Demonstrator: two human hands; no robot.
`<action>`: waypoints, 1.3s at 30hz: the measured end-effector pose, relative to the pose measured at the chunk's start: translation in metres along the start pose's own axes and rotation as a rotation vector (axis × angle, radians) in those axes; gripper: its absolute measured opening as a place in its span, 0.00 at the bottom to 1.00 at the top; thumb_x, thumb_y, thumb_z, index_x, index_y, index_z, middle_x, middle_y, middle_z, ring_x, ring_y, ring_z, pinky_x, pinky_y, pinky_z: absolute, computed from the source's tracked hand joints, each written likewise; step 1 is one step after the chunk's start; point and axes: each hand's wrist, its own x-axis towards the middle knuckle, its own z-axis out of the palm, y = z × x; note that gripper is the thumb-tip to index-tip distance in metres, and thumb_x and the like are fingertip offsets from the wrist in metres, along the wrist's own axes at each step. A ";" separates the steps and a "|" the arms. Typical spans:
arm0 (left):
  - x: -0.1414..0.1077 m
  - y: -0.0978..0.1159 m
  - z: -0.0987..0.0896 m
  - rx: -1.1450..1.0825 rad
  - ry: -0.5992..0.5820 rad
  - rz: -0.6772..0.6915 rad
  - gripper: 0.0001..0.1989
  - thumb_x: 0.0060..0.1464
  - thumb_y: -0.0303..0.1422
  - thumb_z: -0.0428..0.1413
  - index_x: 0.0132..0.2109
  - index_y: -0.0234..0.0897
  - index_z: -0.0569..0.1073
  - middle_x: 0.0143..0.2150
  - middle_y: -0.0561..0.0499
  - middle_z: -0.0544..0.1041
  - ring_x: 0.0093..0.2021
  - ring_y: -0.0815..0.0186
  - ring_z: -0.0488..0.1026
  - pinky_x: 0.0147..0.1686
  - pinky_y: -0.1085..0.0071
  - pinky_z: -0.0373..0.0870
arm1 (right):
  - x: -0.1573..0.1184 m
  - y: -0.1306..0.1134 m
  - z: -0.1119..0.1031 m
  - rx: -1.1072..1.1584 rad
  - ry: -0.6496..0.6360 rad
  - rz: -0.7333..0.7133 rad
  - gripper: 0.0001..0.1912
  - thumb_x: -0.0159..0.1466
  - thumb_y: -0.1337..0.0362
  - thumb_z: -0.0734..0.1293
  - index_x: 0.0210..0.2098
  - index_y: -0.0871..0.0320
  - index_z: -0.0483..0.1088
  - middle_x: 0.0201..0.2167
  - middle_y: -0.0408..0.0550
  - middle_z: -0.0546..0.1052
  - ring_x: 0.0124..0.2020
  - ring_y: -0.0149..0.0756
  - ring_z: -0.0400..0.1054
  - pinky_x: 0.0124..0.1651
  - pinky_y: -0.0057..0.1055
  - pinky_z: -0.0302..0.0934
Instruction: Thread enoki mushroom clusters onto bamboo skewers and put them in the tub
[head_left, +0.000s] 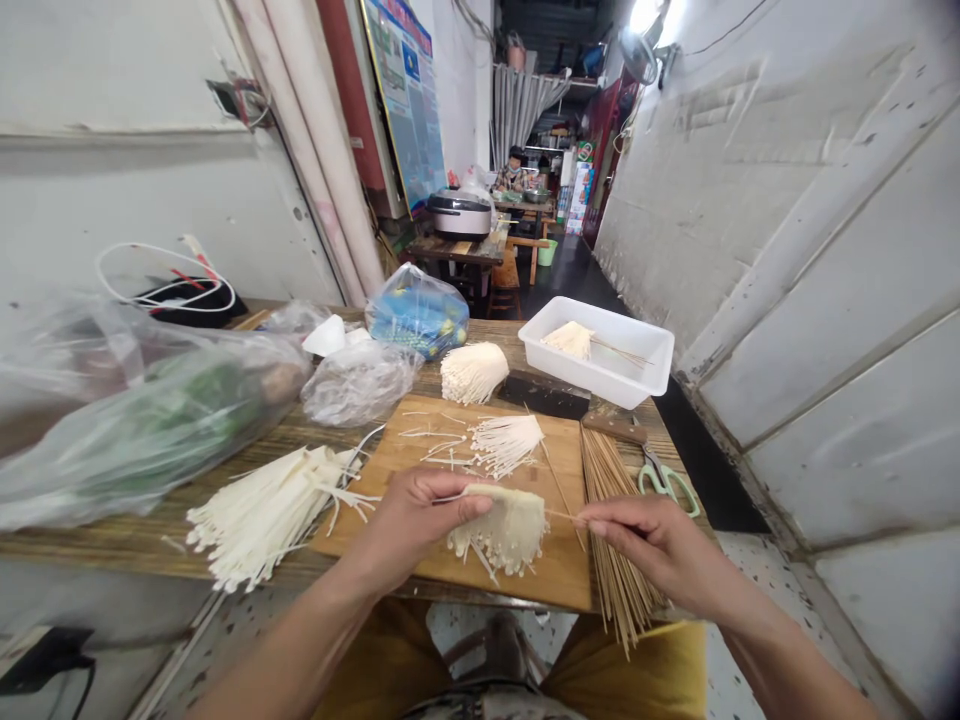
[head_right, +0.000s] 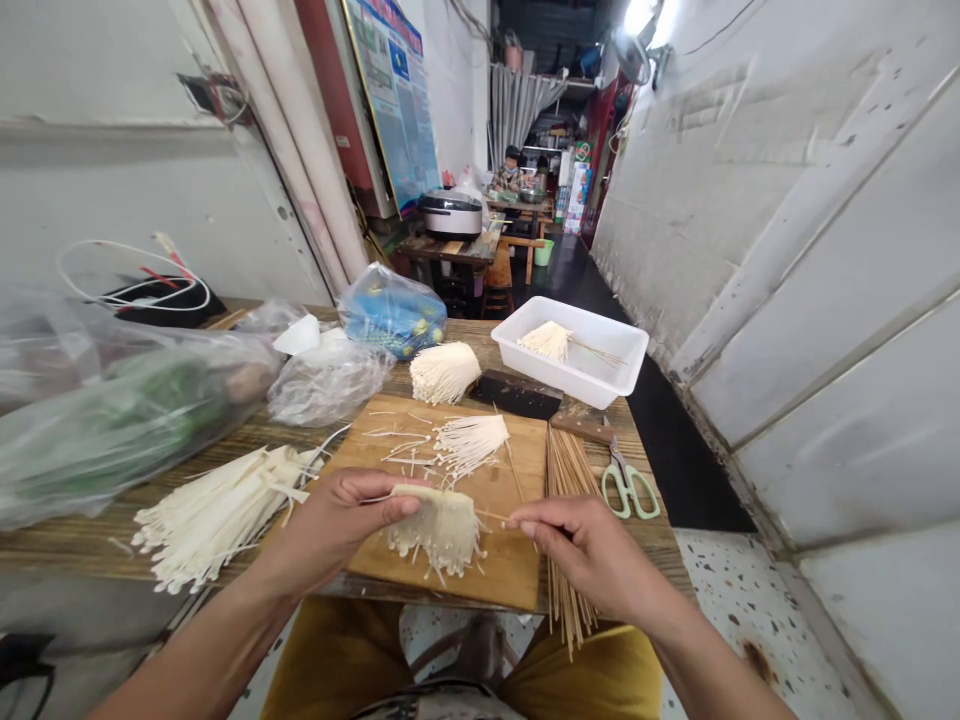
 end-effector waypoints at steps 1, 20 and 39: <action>0.000 0.001 0.000 -0.011 -0.001 -0.001 0.11 0.45 0.39 0.63 0.37 0.42 0.82 0.35 0.52 0.82 0.37 0.64 0.76 0.38 0.73 0.69 | 0.000 0.000 0.000 -0.003 0.002 -0.001 0.12 0.66 0.61 0.62 0.41 0.55 0.77 0.40 0.46 0.80 0.39 0.34 0.74 0.44 0.28 0.66; -0.002 0.010 0.004 -0.001 -0.076 0.023 0.12 0.47 0.39 0.62 0.41 0.42 0.81 0.36 0.52 0.82 0.36 0.65 0.76 0.37 0.74 0.69 | 0.016 -0.006 0.007 0.091 -0.021 -0.044 0.12 0.65 0.60 0.63 0.40 0.56 0.77 0.39 0.47 0.81 0.39 0.34 0.75 0.44 0.29 0.67; 0.002 0.002 -0.004 0.023 0.551 0.227 0.27 0.40 0.32 0.67 0.51 0.45 0.75 0.56 0.51 0.73 0.60 0.57 0.64 0.63 0.65 0.52 | 0.031 -0.006 0.024 0.243 0.205 0.024 0.13 0.63 0.58 0.63 0.36 0.60 0.75 0.30 0.46 0.77 0.31 0.33 0.69 0.35 0.28 0.62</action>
